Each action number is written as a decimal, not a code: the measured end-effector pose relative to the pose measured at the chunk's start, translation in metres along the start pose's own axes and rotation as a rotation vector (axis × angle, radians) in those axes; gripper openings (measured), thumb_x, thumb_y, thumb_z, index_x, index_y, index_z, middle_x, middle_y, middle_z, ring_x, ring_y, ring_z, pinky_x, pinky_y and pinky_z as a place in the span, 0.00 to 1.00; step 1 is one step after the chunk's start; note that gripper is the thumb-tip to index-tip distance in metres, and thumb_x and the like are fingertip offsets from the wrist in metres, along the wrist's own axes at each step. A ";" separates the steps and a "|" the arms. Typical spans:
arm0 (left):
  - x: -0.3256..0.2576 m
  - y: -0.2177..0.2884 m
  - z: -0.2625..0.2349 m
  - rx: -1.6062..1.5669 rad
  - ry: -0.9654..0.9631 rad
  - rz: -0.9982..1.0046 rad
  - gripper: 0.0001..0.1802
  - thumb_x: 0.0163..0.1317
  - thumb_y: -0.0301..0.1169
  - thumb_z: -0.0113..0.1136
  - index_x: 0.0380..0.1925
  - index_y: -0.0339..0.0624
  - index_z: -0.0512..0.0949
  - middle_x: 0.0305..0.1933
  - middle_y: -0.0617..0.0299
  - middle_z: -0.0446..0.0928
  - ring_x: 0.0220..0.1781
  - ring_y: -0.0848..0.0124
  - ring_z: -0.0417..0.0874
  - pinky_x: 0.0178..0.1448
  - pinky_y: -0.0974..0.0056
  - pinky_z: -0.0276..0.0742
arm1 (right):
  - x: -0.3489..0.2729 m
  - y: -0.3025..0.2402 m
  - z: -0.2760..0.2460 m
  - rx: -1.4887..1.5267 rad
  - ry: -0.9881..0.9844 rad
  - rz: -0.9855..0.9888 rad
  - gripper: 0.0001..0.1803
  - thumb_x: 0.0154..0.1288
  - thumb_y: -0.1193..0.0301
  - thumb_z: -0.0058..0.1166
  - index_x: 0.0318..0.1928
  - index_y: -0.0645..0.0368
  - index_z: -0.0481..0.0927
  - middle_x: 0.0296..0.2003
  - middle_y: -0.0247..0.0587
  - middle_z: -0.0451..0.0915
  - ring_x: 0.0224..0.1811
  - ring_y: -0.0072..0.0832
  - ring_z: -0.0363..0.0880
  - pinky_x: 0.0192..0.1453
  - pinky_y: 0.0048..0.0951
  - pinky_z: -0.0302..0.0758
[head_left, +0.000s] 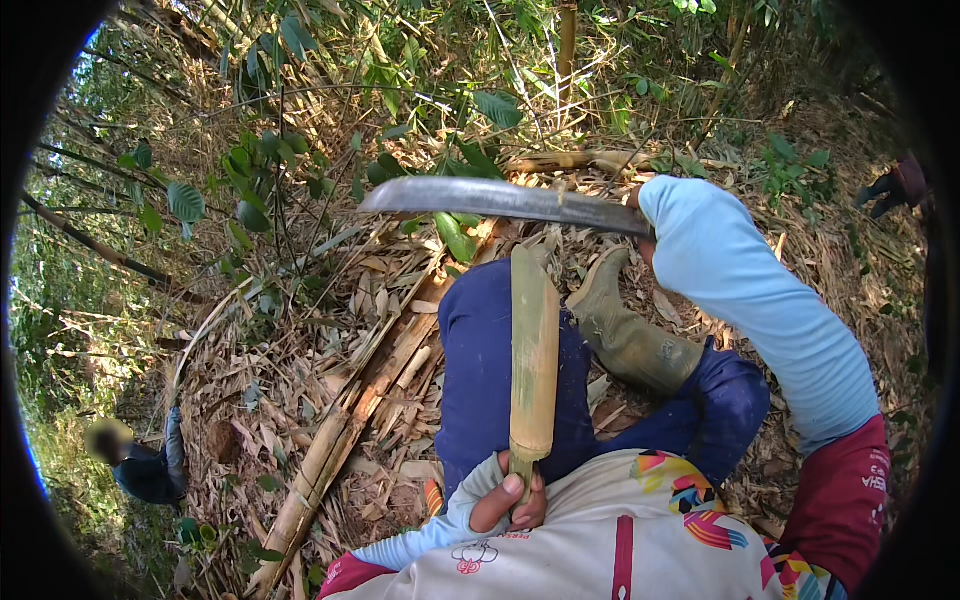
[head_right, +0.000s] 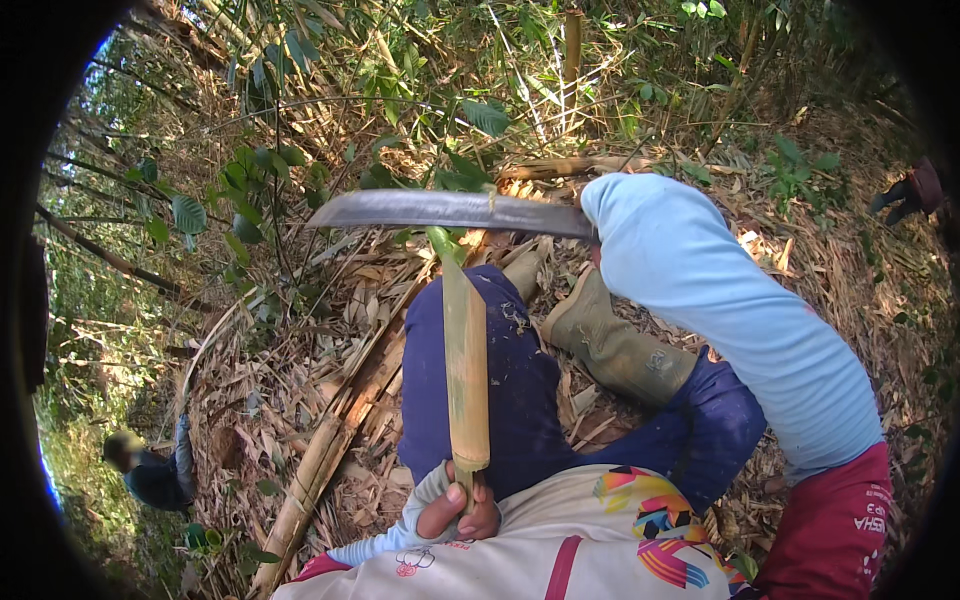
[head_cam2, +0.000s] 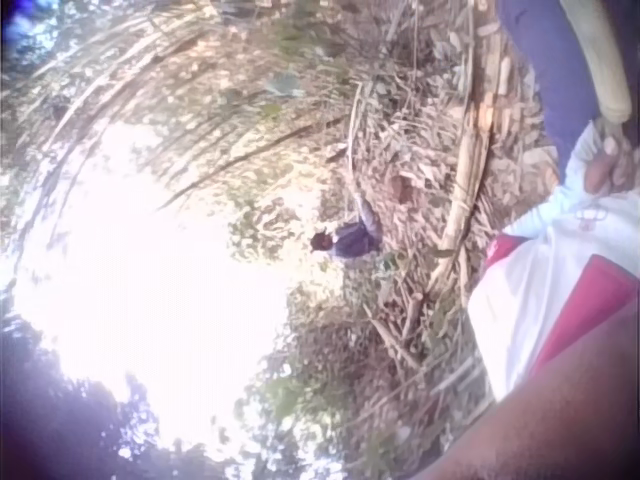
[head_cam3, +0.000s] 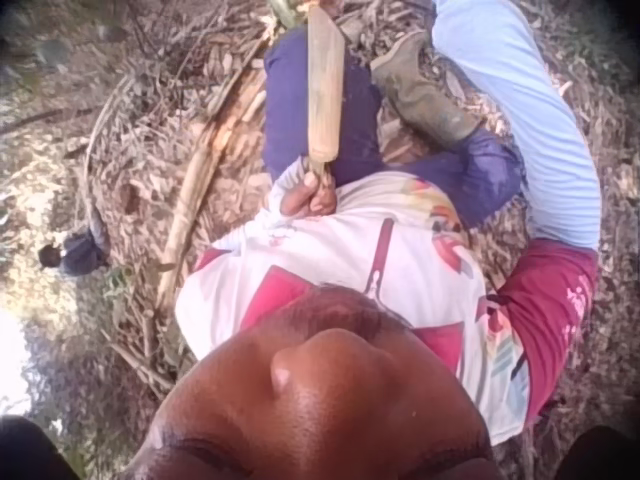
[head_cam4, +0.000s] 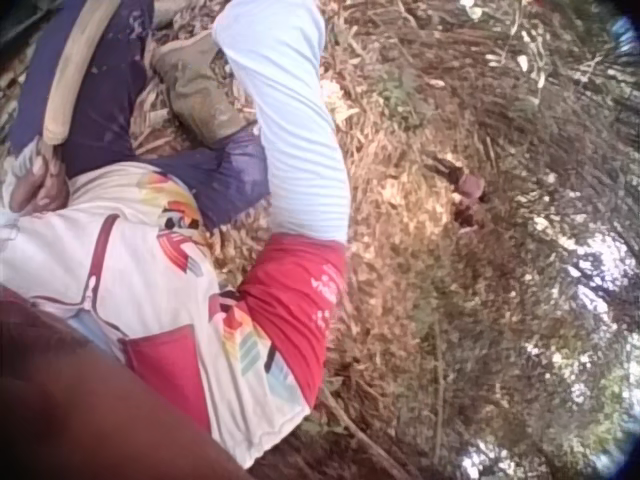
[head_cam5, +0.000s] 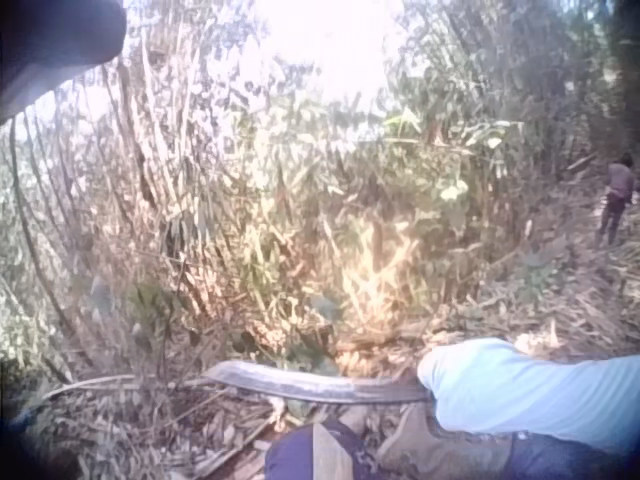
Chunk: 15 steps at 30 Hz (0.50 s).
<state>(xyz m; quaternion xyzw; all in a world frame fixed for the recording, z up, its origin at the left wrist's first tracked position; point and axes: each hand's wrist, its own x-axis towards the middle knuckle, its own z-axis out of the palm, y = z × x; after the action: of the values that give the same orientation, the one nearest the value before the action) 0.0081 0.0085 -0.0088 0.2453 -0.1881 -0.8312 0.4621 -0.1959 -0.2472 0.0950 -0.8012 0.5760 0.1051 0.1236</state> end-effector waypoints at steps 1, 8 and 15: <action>-0.001 -0.002 -0.002 -0.001 -0.009 0.006 0.12 0.72 0.36 0.42 0.40 0.38 0.65 0.21 0.64 0.64 0.23 0.76 0.62 0.28 0.70 0.62 | 0.000 0.005 -0.002 0.036 0.129 0.020 0.17 0.49 0.70 0.61 0.41 0.57 0.76 0.31 0.50 0.79 0.35 0.46 0.79 0.39 0.37 0.75; 0.002 -0.002 -0.005 0.046 0.002 0.010 0.12 0.71 0.37 0.43 0.42 0.37 0.65 0.22 0.64 0.65 0.25 0.76 0.64 0.32 0.69 0.64 | -0.053 0.003 0.025 0.209 0.236 -0.152 0.16 0.44 0.69 0.64 0.37 0.55 0.78 0.24 0.45 0.77 0.31 0.43 0.79 0.37 0.38 0.75; 0.005 -0.003 0.002 0.065 0.025 0.007 0.15 0.71 0.41 0.45 0.44 0.41 0.66 0.19 0.64 0.63 0.17 0.77 0.60 0.23 0.69 0.58 | -0.089 -0.014 0.064 -0.024 0.083 -0.393 0.15 0.48 0.58 0.56 0.34 0.52 0.80 0.18 0.40 0.76 0.25 0.41 0.78 0.43 0.51 0.68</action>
<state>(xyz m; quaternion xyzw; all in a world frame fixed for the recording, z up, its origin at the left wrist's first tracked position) 0.0022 0.0062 -0.0101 0.2701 -0.2100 -0.8199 0.4591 -0.2122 -0.1427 0.0628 -0.9033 0.4117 0.0529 0.1083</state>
